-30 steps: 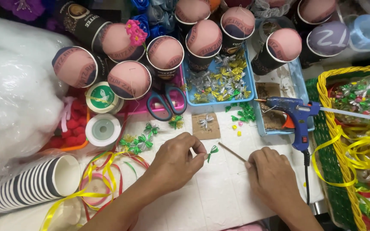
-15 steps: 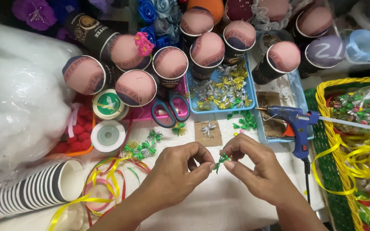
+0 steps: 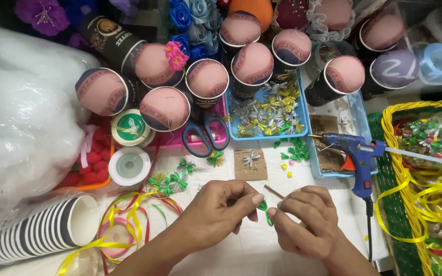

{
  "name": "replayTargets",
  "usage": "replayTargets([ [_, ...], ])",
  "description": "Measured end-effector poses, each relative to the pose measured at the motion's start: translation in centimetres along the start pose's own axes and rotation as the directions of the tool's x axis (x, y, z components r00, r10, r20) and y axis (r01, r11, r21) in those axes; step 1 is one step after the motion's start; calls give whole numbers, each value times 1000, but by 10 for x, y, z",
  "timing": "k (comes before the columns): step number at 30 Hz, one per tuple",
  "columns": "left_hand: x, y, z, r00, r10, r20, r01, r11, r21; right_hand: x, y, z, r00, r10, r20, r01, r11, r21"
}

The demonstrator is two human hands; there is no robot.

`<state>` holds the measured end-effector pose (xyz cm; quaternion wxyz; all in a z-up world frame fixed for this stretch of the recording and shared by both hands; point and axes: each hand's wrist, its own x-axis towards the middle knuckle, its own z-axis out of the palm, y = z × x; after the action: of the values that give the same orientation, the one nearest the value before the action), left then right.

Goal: Applying hot glue to small decorative bows and attaching them to a cardboard surface.

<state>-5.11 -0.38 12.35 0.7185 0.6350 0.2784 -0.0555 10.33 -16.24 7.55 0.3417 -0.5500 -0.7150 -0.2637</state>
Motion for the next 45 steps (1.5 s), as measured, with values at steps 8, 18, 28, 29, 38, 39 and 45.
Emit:
replayTargets([
  [8,-2,4,2,987,-5,-160,28,989,143,6,-1,0,947,316,55,-320,923,213],
  [18,5,-7,2,975,44,-218,-1,981,192,22,-5,4,836,449,316,-545,753,369],
  [28,34,-41,-11,963,55,-265,43,936,349,8,15,14,705,518,485,-668,715,207],
  [29,40,-47,-15,945,146,-293,-16,915,402,5,21,18,650,575,496,-695,714,85],
  [38,61,-67,-19,899,293,-326,-107,868,485,-16,46,50,614,620,489,-588,772,-241],
  [39,62,-71,-17,874,356,-331,-163,855,492,-19,45,51,627,608,487,-564,786,-253],
  [45,61,-76,-15,848,417,-326,-225,842,490,-15,47,57,603,586,542,-519,803,-291],
])
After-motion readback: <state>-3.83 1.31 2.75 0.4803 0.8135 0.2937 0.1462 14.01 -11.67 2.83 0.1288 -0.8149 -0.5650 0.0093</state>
